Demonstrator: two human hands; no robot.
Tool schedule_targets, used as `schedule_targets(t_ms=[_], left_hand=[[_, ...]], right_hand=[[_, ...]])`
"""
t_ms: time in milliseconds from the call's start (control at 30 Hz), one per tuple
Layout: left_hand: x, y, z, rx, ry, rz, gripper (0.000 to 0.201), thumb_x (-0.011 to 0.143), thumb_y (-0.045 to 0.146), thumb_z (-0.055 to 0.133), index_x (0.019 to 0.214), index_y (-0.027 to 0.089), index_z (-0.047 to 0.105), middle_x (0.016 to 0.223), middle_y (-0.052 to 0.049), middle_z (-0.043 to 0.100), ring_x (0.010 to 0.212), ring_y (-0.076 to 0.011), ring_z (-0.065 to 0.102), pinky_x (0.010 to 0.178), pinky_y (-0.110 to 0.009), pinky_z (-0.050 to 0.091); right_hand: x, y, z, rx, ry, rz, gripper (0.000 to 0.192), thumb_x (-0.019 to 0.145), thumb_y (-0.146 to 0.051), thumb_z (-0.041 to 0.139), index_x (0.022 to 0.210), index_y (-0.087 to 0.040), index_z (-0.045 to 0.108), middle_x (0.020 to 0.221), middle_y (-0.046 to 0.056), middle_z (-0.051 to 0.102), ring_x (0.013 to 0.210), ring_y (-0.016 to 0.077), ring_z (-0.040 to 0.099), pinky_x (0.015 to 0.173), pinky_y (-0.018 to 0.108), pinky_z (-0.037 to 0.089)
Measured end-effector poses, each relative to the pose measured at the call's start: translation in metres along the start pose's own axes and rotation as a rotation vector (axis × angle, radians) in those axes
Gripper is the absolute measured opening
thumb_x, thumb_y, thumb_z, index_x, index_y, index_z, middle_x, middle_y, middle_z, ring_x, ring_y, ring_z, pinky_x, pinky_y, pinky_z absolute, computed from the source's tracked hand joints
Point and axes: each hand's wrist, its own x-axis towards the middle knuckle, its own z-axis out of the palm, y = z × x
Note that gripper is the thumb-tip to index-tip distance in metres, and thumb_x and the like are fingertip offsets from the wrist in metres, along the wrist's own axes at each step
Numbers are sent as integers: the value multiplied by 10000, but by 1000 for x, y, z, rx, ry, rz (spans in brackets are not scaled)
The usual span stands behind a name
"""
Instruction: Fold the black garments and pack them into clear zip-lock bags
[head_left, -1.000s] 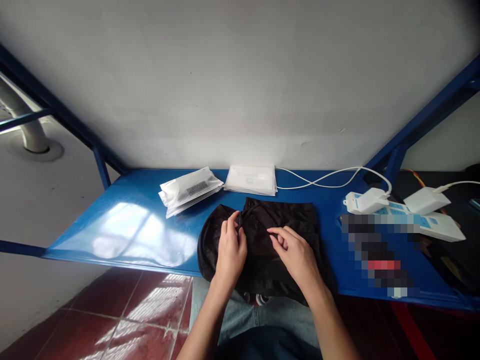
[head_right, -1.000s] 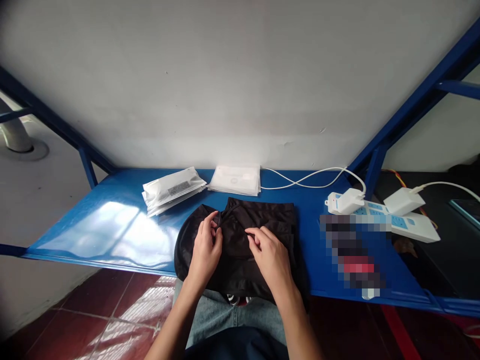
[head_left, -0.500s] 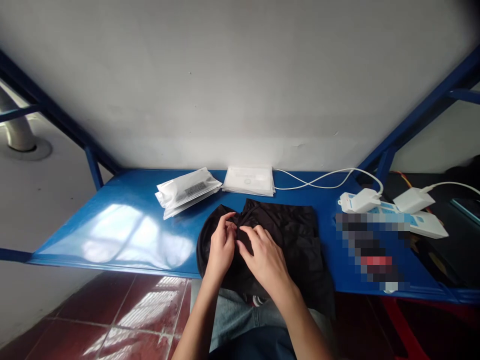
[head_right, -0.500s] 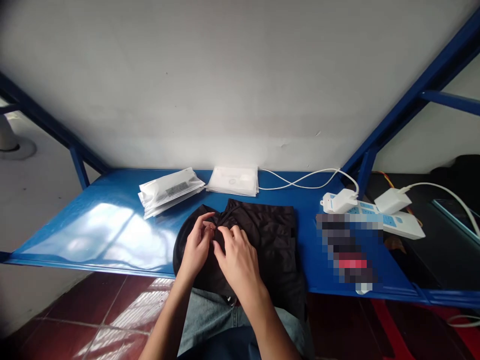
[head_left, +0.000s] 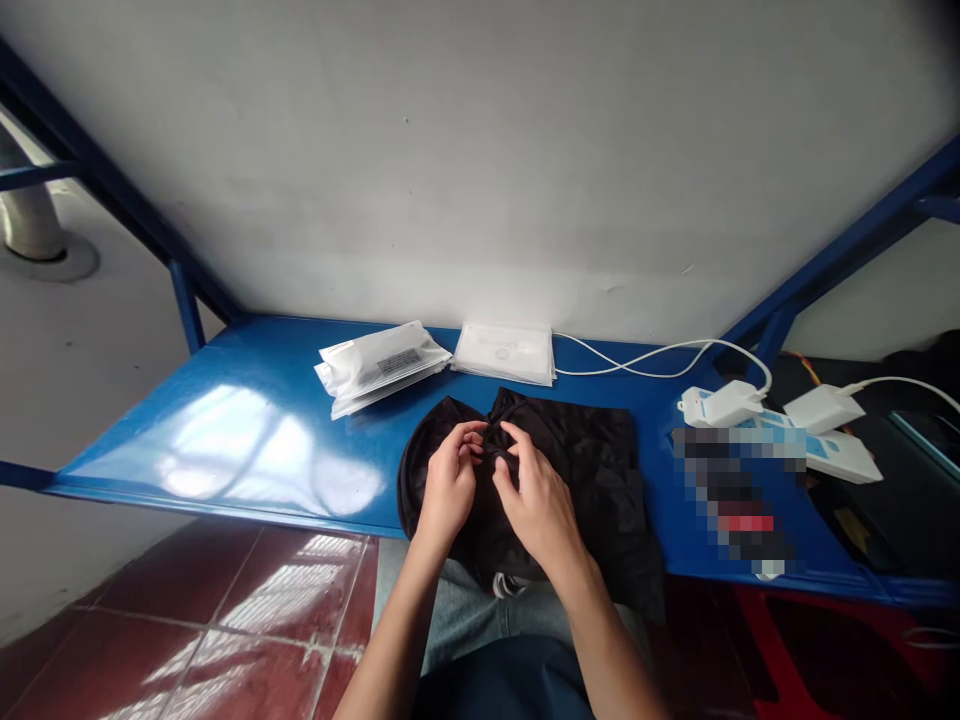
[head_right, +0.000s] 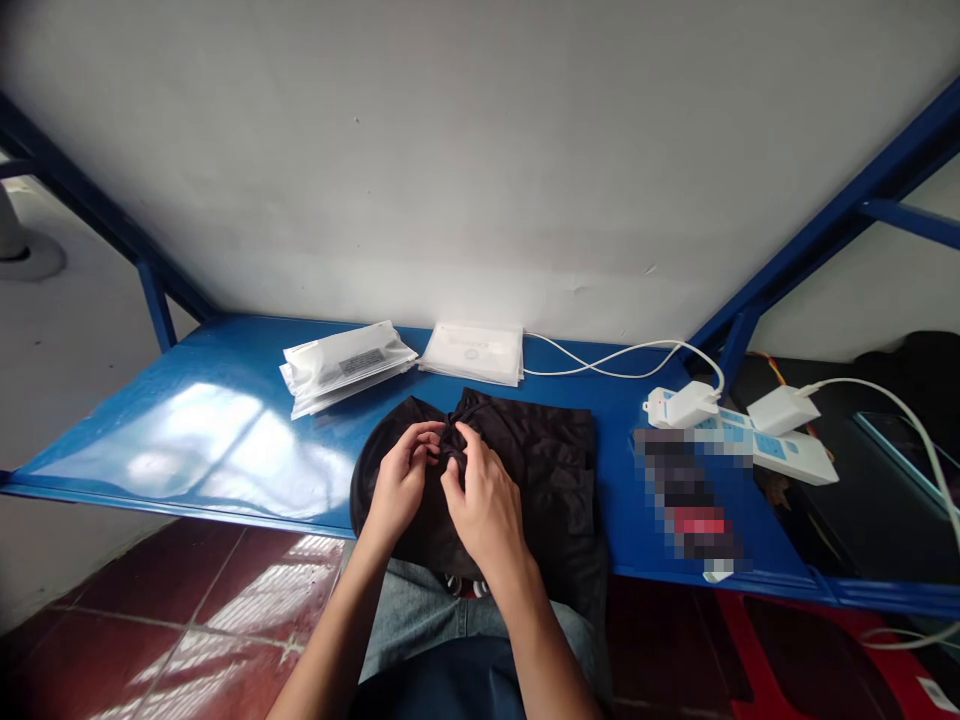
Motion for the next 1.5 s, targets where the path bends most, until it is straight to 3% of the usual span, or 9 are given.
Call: schedule_targets(t_ms=[100, 267, 433, 633, 833, 1067, 1267, 1400, 1500], left_hand=[[0, -1, 3, 86, 26, 46, 328, 987, 172, 457, 1269, 220, 616, 1189, -88, 682, 1050, -185, 669, 925, -314, 542], [0, 11, 13, 149, -26, 52, 437, 985, 230, 562, 1418, 255, 511, 1322, -106, 634, 971, -178, 680, 896, -346, 560], [1, 37, 39, 134, -104, 111, 410, 1036, 262, 513, 1444, 280, 487, 1357, -92, 628, 1188, -211, 645, 1012, -379, 524], [1, 61, 74, 182, -159, 187, 449, 1030, 257, 533, 1470, 287, 453, 1410, -96, 585, 1220, -218, 612, 1036, -393, 513], [-3, 74, 105, 378, -230, 251, 430, 1013, 246, 556, 1436, 298, 499, 1421, -85, 556, 1308, -247, 529, 1087, -419, 481], [-11, 52, 137, 855, -273, 291, 401, 1004, 337, 559, 1396, 260, 590, 1513, -124, 520, 1387, -362, 471, 1109, -588, 445], [-14, 43, 140, 1013, -332, 335, 603, 1036, 341, 477, 1617, 262, 332, 1709, -139, 236, 1584, -380, 183, 1220, -697, 228], [-10, 42, 135, 931, -376, 310, 576, 1059, 332, 423, 1621, 258, 323, 1702, -127, 257, 1584, -345, 196, 1241, -669, 212], [-7, 41, 116, 710, -426, 312, 535, 1087, 299, 335, 1621, 282, 311, 1684, -78, 322, 1569, -249, 273, 1267, -555, 267]], right_hand=[[0, 3, -10, 123, -20, 17, 470, 1026, -258, 404, 1492, -220, 448, 1265, 118, 692, 1154, 255, 684, 974, 405, 559], [-9, 13, -26, 299, 21, -7, 469, 1057, -281, 367, 1524, -282, 410, 1371, 103, 640, 1203, 232, 665, 1024, 413, 552], [-22, 28, -39, 402, 103, -19, 471, 1079, -306, 355, 1547, -339, 388, 1496, 66, 559, 1320, 227, 588, 1107, 425, 508], [-39, 47, -67, 436, 120, 13, 439, 1082, -291, 372, 1506, -384, 435, 1547, 12, 509, 1412, 203, 498, 1182, 394, 432], [-59, 69, -95, 366, 124, 97, 394, 1080, -332, 368, 1446, -362, 508, 1413, 39, 602, 1239, 208, 627, 979, 332, 566], [-70, 97, -97, -99, 154, 303, 295, 1039, -448, 488, 1183, -332, 717, 1055, 47, 692, 871, 216, 708, 660, 305, 535], [-61, 101, -93, -109, 157, 307, 266, 1003, -516, 565, 958, -290, 698, 898, 1, 664, 736, 163, 666, 545, 257, 435], [-60, 105, -95, -97, 124, 261, 212, 1009, -481, 559, 1037, -308, 677, 875, -11, 632, 727, 156, 649, 573, 254, 457], [-62, 109, -95, -97, 107, 231, 203, 1021, -440, 526, 1124, -321, 654, 888, -5, 632, 745, 166, 652, 587, 258, 477]])
